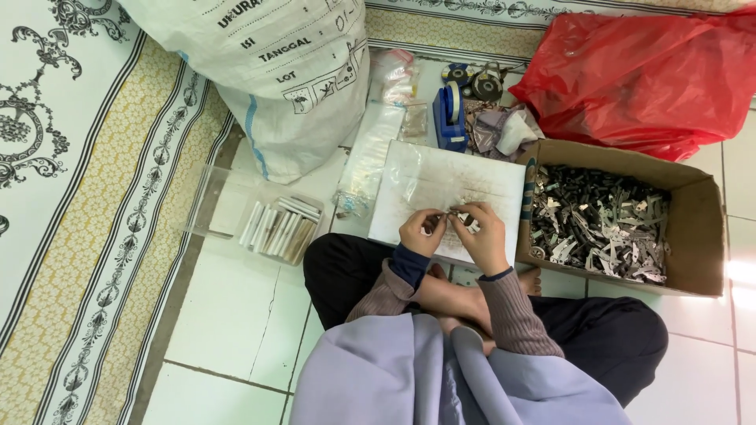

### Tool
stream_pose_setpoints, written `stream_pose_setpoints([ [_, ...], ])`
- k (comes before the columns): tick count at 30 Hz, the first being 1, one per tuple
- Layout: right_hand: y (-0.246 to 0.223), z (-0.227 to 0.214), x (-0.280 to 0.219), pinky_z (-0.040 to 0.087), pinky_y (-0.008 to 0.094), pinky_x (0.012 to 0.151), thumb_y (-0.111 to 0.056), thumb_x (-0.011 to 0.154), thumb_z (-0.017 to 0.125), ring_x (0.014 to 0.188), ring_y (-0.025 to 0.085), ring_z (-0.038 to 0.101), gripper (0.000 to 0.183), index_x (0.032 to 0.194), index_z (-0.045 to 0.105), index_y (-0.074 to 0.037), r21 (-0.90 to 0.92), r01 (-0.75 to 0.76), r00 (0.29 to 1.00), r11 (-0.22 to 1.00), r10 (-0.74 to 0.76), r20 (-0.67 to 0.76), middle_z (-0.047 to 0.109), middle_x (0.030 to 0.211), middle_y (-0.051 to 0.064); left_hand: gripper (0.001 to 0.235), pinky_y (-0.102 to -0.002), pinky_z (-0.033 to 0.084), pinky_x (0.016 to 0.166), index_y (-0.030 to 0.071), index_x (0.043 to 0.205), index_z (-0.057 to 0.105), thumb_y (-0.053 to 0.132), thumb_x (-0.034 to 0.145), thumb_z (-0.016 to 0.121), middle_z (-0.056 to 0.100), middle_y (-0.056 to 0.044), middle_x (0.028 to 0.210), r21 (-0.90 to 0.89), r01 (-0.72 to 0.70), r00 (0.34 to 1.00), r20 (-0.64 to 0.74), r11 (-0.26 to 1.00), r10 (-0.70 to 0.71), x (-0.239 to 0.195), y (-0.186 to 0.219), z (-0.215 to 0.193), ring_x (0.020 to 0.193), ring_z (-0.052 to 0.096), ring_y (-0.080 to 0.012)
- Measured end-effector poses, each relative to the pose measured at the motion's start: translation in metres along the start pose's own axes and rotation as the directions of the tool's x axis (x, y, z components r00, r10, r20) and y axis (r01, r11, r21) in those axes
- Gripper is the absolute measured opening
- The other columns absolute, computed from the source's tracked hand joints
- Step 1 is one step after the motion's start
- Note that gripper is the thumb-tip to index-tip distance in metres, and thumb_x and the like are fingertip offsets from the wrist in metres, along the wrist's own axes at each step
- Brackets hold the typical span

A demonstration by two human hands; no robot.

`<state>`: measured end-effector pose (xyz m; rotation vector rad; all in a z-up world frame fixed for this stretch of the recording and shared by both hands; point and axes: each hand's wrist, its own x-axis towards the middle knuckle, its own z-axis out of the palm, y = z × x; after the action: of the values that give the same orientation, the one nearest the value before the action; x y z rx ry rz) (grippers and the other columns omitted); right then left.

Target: The person sits on the floor and packs small metal clips into clear plastic bags. They pick clips from a cardboard box, place them into a bag, and seal it using a handheld heat sealer. The sealed bag is then placed into a clear plastic container.

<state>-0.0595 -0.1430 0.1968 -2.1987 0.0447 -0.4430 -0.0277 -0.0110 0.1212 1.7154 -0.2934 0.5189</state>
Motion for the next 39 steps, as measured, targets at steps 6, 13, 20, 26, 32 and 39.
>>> stream_pose_setpoints([
  [6, -0.007, -0.029, 0.007, 0.051, 0.035, 0.076, -0.014, 0.103, 0.068, 0.088, 0.025, 0.066, 0.029, 0.13, 0.066, -0.007, 0.23, 0.11, 0.988, 0.967, -0.082, -0.128, 0.064, 0.111, 0.015, 0.006, -0.028, 0.053, 0.048, 0.006, 0.096, 0.075, 0.009, 0.092, 0.078, 0.071, -0.01, 0.07, -0.288, 0.155, 0.987, 0.004, 0.945, -0.161, 0.049, 0.041, -0.026, 0.053, 0.064, -0.0178],
  [13, 0.05, -0.004, -0.001, 0.058, 0.051, 0.084, -0.019, 0.097, 0.07, 0.109, 0.045, 0.067, 0.038, 0.131, 0.067, -0.005, -0.106, -0.087, 0.98, 0.991, 0.104, 0.168, 0.065, 0.124, 0.025, 0.008, -0.012, 0.048, 0.048, 0.01, 0.11, 0.064, 0.011, 0.102, 0.061, 0.058, 0.001, 0.072, -0.912, 0.321, 0.924, 0.243, 0.255, -0.295, 0.086, 0.027, -0.085, 0.056, 0.055, -0.0008],
  [20, 0.092, 0.032, -0.034, 0.045, 0.055, 0.11, -0.036, 0.085, 0.077, 0.136, 0.046, 0.052, 0.071, 0.146, 0.056, -0.007, -0.535, 0.026, 0.903, 0.845, 0.21, 0.376, 0.051, 0.15, 0.027, 0.008, -0.023, 0.05, 0.046, 0.005, 0.094, 0.071, 0.009, 0.092, 0.077, 0.069, -0.01, 0.068, -0.219, 0.177, 0.983, -0.002, 0.96, -0.181, 0.103, 0.074, -0.105, 0.047, 0.061, -0.0134],
  [26, 0.094, 0.032, -0.042, 0.053, 0.045, 0.104, -0.013, 0.092, 0.067, 0.126, 0.04, 0.062, 0.045, 0.136, 0.064, -0.004, -0.438, 0.025, 0.938, 0.899, 0.131, 0.32, 0.062, 0.138, 0.024, 0.007, -0.027, 0.051, 0.046, 0.004, 0.092, 0.072, 0.008, 0.089, 0.078, 0.071, -0.012, 0.068, -0.167, 0.245, 0.968, 0.101, 0.955, -0.231, 0.09, 0.078, -0.086, 0.049, 0.065, -0.0163],
  [32, 0.096, 0.018, -0.036, 0.058, 0.043, 0.095, 0.005, 0.091, 0.06, 0.114, 0.041, 0.068, 0.04, 0.131, 0.065, 0.002, -0.216, -0.131, 0.978, 0.968, 0.161, 0.129, 0.068, 0.123, 0.026, 0.007, -0.029, 0.052, 0.048, 0.006, 0.088, 0.071, 0.009, 0.087, 0.076, 0.071, -0.011, 0.066, -0.051, 0.214, 0.967, 0.151, 0.976, -0.204, 0.071, 0.08, -0.061, 0.05, 0.066, -0.02],
  [39, -0.008, -0.054, -0.007, 0.057, 0.04, 0.091, 0.014, 0.088, 0.065, 0.11, 0.033, 0.069, 0.043, 0.129, 0.059, 0.001, 0.564, -0.175, 0.971, 0.807, 0.236, -0.036, 0.067, 0.122, 0.027, 0.006, -0.026, 0.053, 0.046, 0.006, 0.083, 0.07, 0.007, 0.086, 0.075, 0.07, -0.009, 0.063, 0.073, 0.131, 0.978, 0.154, 0.989, -0.141, 0.042, 0.075, -0.02, 0.05, 0.065, -0.0194],
])
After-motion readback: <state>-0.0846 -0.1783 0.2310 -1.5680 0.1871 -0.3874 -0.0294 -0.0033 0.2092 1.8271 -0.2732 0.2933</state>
